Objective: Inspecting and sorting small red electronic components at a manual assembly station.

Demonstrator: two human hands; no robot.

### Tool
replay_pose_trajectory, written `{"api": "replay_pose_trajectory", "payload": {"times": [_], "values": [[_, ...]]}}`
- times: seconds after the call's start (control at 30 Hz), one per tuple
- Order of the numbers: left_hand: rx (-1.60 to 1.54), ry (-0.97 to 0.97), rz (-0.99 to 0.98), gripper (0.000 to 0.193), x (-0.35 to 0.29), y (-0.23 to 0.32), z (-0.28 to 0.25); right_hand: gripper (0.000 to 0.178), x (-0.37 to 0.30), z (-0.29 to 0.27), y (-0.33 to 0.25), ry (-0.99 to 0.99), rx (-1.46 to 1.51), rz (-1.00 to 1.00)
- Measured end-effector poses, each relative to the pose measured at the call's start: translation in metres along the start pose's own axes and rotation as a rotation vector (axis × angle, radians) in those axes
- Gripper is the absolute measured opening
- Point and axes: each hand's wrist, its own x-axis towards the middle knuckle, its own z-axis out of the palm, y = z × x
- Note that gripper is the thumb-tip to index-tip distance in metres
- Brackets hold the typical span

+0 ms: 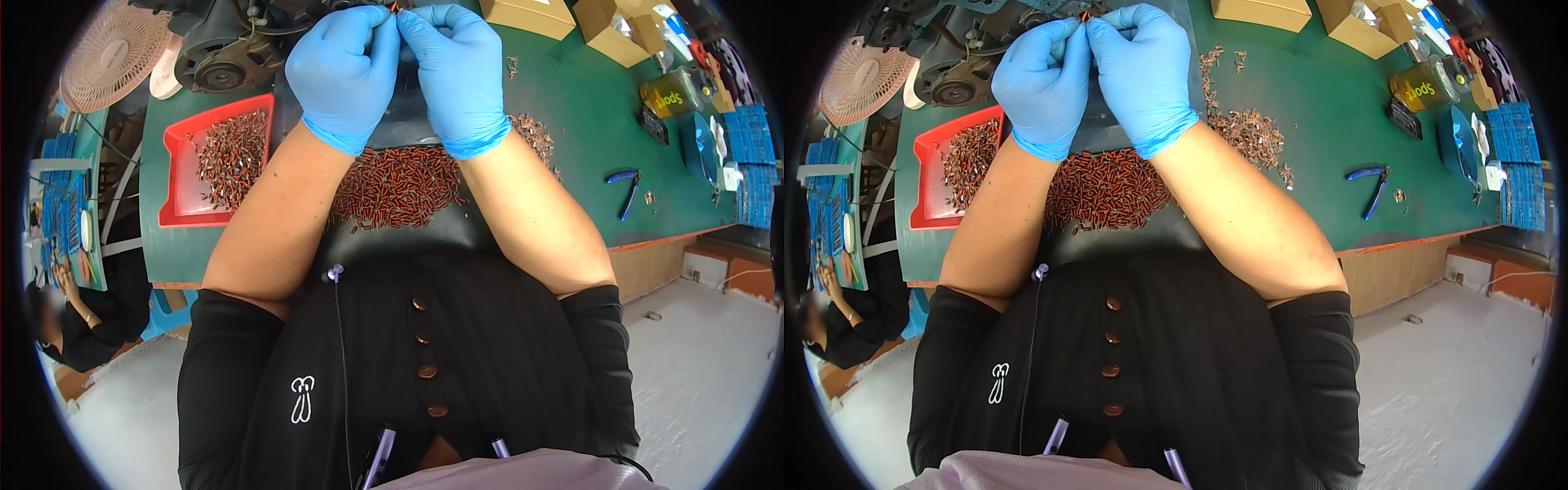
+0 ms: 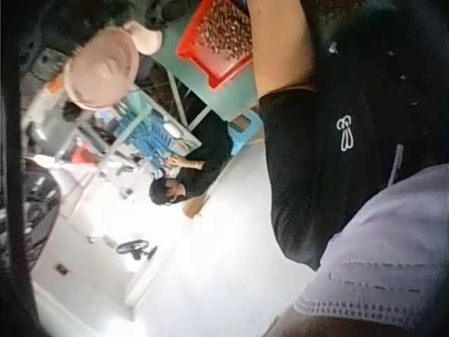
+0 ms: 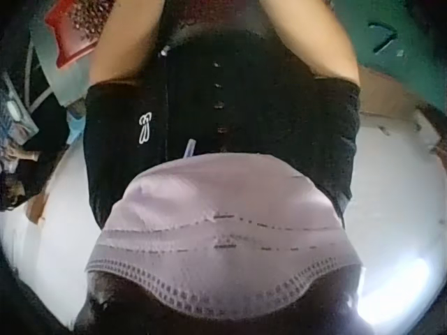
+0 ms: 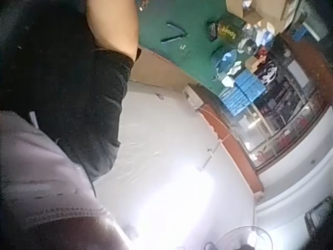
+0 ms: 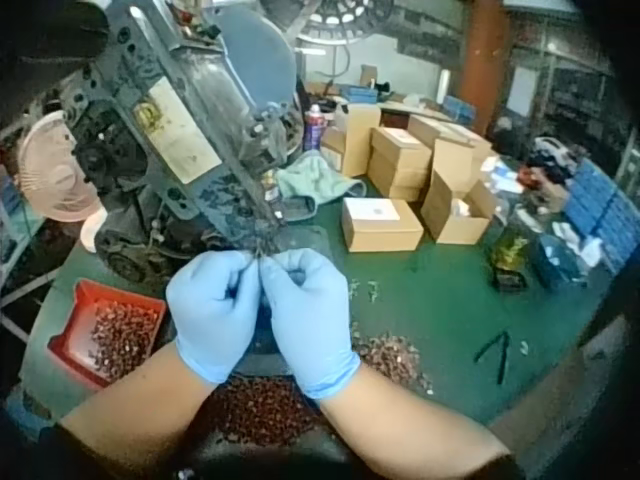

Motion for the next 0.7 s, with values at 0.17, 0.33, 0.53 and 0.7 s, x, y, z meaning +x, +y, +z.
{"api": "replay_pose_trajectory", "payload": {"times": [0.17,0.33,0.53,0.7], "values": [[-0.085,-0.028,-0.056,0.007,-0.002,0.007,-0.017,0.006,-0.014,-0.032,-0.010,-0.049,-0.005,0.025],[-0.217,-0.169,-0.322,0.017,-0.036,-0.028,-0.092,0.007,-0.052,-0.114,-0.016,-0.312,-0.433,0.126],[0.229,-0.320,-0.534,0.019,-0.059,-0.128,-0.197,0.011,-0.102,-0.154,-0.006,-0.523,-0.922,0.075],[0.250,-0.383,-0.617,0.018,-0.075,-0.139,-0.222,0.009,-0.123,-0.152,0.001,-0.471,-1.046,-0.121]]}}
